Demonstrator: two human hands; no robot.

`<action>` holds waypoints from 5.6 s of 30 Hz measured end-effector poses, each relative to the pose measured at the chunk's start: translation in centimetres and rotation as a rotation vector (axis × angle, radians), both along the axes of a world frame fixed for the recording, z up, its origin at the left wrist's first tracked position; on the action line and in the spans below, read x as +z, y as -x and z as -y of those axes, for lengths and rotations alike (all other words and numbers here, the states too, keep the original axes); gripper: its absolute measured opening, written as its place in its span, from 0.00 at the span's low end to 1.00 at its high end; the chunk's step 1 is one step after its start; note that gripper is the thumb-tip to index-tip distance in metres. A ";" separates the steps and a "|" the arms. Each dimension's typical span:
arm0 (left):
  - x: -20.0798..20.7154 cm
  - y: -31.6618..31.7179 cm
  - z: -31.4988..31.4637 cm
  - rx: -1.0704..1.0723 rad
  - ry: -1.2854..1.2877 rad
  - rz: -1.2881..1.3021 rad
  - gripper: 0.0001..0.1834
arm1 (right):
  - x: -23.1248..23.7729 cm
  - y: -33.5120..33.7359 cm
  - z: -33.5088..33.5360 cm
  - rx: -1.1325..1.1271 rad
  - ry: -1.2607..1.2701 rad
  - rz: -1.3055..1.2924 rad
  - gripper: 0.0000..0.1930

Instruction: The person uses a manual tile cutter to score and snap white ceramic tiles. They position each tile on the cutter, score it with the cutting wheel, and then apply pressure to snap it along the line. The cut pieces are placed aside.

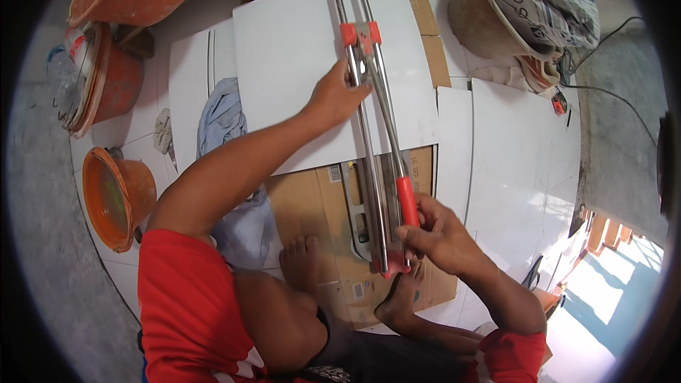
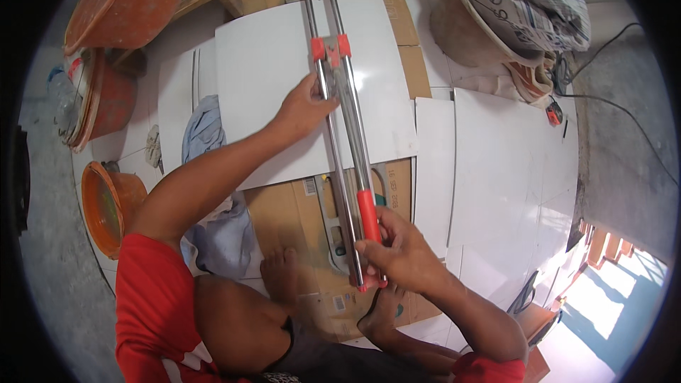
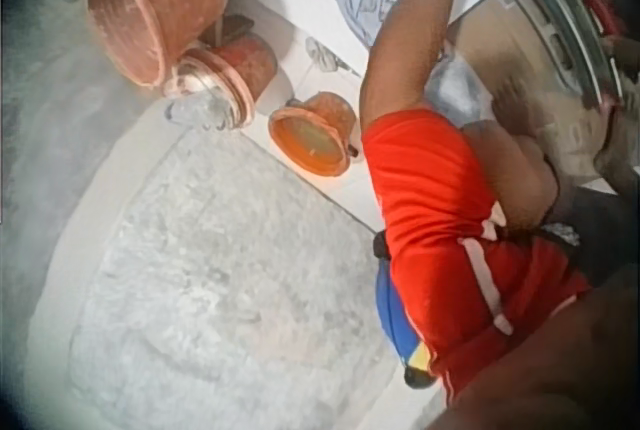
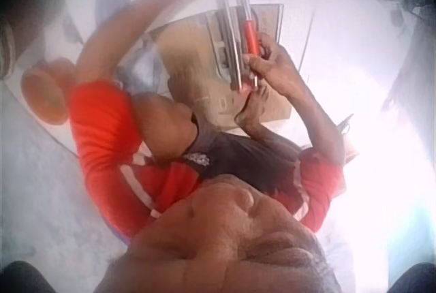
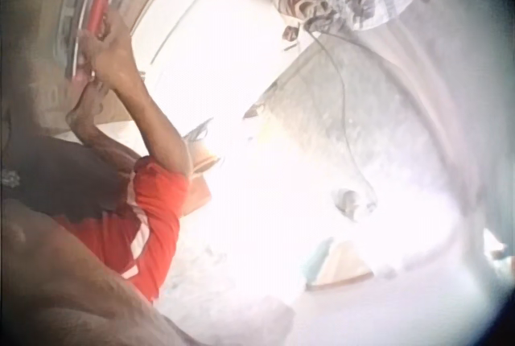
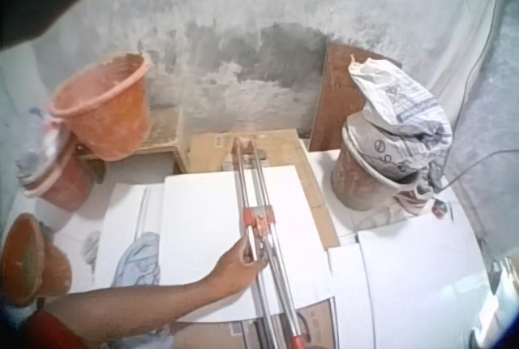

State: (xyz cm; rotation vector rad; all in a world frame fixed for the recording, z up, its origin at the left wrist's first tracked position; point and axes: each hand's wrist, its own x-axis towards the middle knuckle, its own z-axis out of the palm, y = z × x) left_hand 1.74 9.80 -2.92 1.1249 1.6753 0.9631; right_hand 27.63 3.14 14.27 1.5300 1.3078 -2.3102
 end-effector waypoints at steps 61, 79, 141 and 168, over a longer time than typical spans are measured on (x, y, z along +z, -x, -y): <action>0.3 -6.3 11.3 -0.226 0.343 0.703 0.31 | -0.2 -10.0 16.4 -0.323 0.130 0.136 0.13; -0.4 -6.8 11.9 -0.197 0.314 0.690 0.27 | -1.7 -10.5 17.1 -0.246 0.086 0.153 0.14; 0.4 -13.7 13.1 0.501 0.341 1.290 0.32 | -8.2 -7.9 18.3 -0.207 -0.666 0.316 0.22; 1.0 -13.1 11.0 0.527 0.331 1.158 0.31 | -9.3 -6.3 17.5 -0.302 -0.595 0.287 0.22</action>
